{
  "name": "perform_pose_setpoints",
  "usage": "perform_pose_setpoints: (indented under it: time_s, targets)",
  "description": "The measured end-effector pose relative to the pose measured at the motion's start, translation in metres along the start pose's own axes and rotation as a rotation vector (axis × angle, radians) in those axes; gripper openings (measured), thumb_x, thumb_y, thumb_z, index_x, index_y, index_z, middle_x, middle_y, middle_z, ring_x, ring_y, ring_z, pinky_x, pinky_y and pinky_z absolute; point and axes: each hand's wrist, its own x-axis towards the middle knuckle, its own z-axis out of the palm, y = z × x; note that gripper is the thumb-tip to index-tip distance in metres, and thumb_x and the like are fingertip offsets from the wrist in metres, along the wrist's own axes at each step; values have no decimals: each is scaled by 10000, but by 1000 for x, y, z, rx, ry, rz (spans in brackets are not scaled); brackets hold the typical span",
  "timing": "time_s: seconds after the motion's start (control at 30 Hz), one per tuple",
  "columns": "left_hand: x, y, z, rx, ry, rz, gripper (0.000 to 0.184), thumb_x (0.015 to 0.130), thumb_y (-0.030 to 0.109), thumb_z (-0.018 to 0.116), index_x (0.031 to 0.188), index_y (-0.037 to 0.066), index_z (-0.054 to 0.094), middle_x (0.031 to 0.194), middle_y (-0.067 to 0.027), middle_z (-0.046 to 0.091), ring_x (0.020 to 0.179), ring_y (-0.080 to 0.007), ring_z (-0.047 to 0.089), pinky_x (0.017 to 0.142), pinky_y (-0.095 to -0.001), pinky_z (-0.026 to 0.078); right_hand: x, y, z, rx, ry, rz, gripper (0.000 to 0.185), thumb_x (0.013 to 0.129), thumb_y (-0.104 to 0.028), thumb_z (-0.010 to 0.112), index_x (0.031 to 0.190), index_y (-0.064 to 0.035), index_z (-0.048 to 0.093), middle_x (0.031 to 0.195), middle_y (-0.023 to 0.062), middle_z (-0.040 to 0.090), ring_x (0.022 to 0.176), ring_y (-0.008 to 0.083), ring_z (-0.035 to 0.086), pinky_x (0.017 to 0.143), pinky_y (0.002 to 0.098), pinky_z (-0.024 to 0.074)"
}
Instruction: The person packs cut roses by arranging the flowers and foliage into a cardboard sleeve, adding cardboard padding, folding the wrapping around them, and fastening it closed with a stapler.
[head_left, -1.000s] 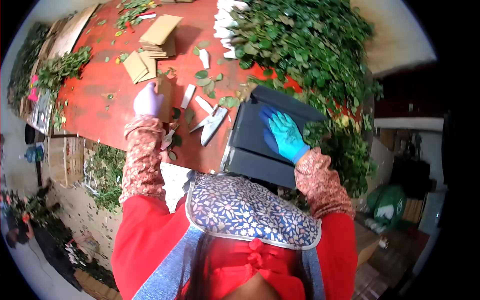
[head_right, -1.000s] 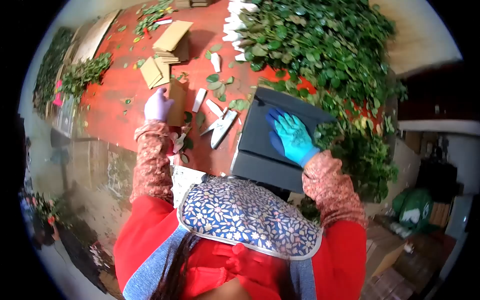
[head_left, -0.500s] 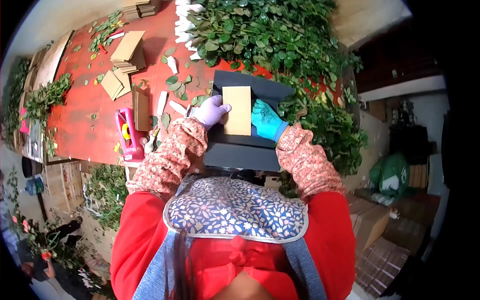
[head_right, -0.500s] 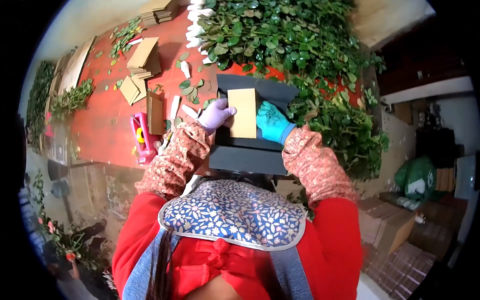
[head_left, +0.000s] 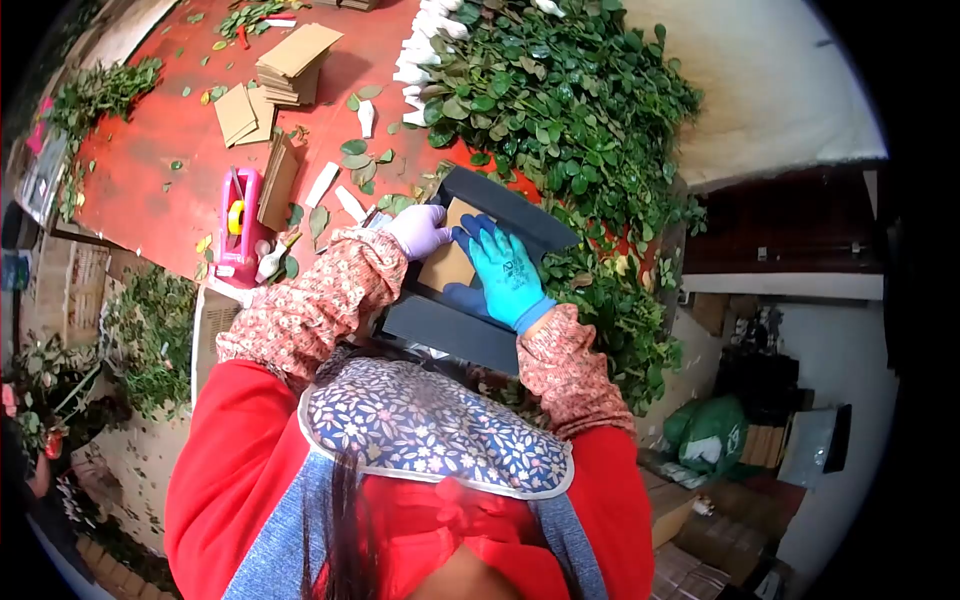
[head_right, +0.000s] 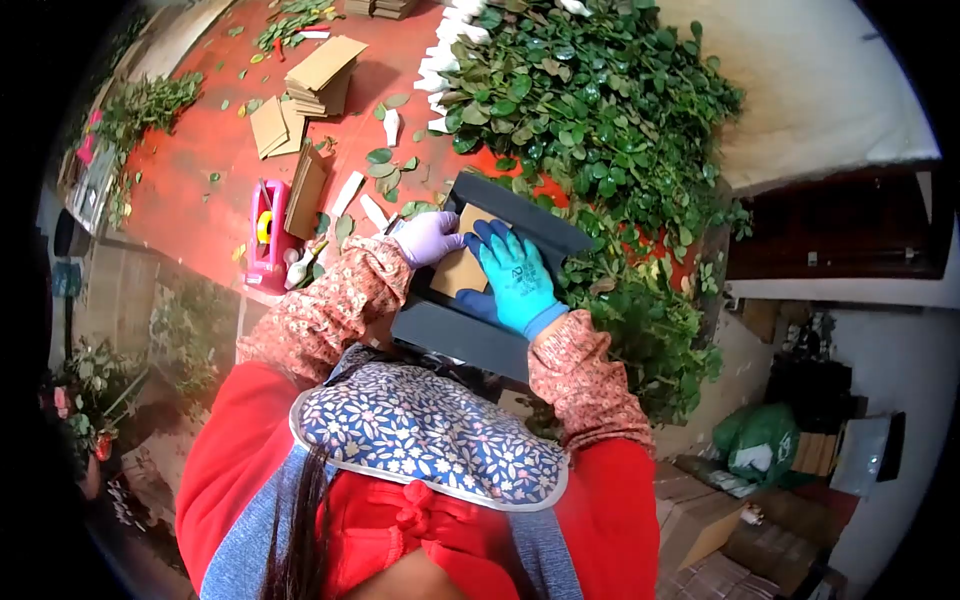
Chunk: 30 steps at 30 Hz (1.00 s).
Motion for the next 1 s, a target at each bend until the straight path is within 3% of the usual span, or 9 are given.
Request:
perform_pose_setpoints:
  time_s: [0.03, 0.1, 0.13, 0.33, 0.57, 0.73, 0.87, 0.93, 1.0]
  targets:
    - [-4, 5, -7, -18, 12, 2, 320, 919, 312, 662, 1054, 22, 669, 824, -126, 684, 758, -234, 676, 708, -368, 539, 0, 2, 5, -12, -12, -14, 791, 774, -466, 719, 1407, -65, 467, 1470, 153, 424, 1377, 350, 370, 1081, 510, 322]
    - [-20, 8, -19, 542, 104, 64, 391, 891, 407, 649, 929, 21, 699, 833, -190, 679, 801, -333, 680, 750, -441, 533, -4, 2, 13, -29, 2, 1, 787, 789, -465, 710, 1413, -56, 459, 1468, 162, 427, 1384, 355, 362, 1103, 511, 298]
    - [-31, 11, -27, 502, 156, 25, 468, 866, 476, 634, 819, 15, 699, 841, -217, 673, 847, -381, 667, 790, -485, 519, -2, 3, 11, 3, -59, 19, 793, 797, -465, 703, 1422, -50, 444, 1475, 168, 417, 1393, 358, 351, 1124, 512, 274]
    - [-53, -4, -23, 347, 60, 47, 349, 853, 302, 714, 1048, 18, 660, 936, -197, 654, 976, -368, 630, 845, -451, 498, 2, -1, 1, -44, -124, 1, 791, 817, -470, 687, 1431, -39, 436, 1497, 186, 397, 1401, 373, 346, 1134, 503, 274]
    - [-51, -15, -15, 208, 75, 68, 311, 832, 227, 724, 1074, 44, 656, 914, -172, 649, 913, -359, 629, 786, -454, 492, 5, -2, -12, -38, -221, -33, 785, 834, -461, 678, 1432, -19, 429, 1510, 199, 384, 1412, 378, 335, 1136, 485, 285]
    - [-46, -14, -15, 258, 106, 134, 251, 824, 210, 705, 963, 10, 644, 848, -225, 668, 841, -401, 660, 756, -475, 523, 4, -7, 2, -85, -245, 44, 799, 831, -434, 683, 1451, -18, 397, 1527, 199, 353, 1423, 382, 314, 1137, 495, 280]
    - [-51, -9, -16, 242, 55, 109, 308, 812, 239, 743, 995, 13, 644, 825, -194, 646, 874, -363, 635, 758, -452, 508, 3, -10, -7, -65, -294, 90, 809, 830, -419, 686, 1469, -36, 372, 1549, 188, 312, 1443, 376, 279, 1140, 522, 261]
    - [-60, 6, -20, 334, 235, 172, 379, 780, 254, 768, 1046, 28, 620, 862, -180, 654, 920, -361, 630, 778, -436, 511, 3, -8, -7, -45, -302, 132, 824, 827, -422, 686, 1484, -51, 353, 1564, 172, 291, 1455, 361, 259, 1145, 536, 246]
    - [-57, 12, -16, 278, 225, 436, 537, 756, 260, 780, 1202, 48, 570, 1135, -179, 613, 984, -358, 630, 820, -427, 515, -1, -2, -8, -7, -244, 62, 810, 835, -456, 669, 1462, -30, 383, 1547, 188, 318, 1451, 359, 272, 1148, 537, 237]
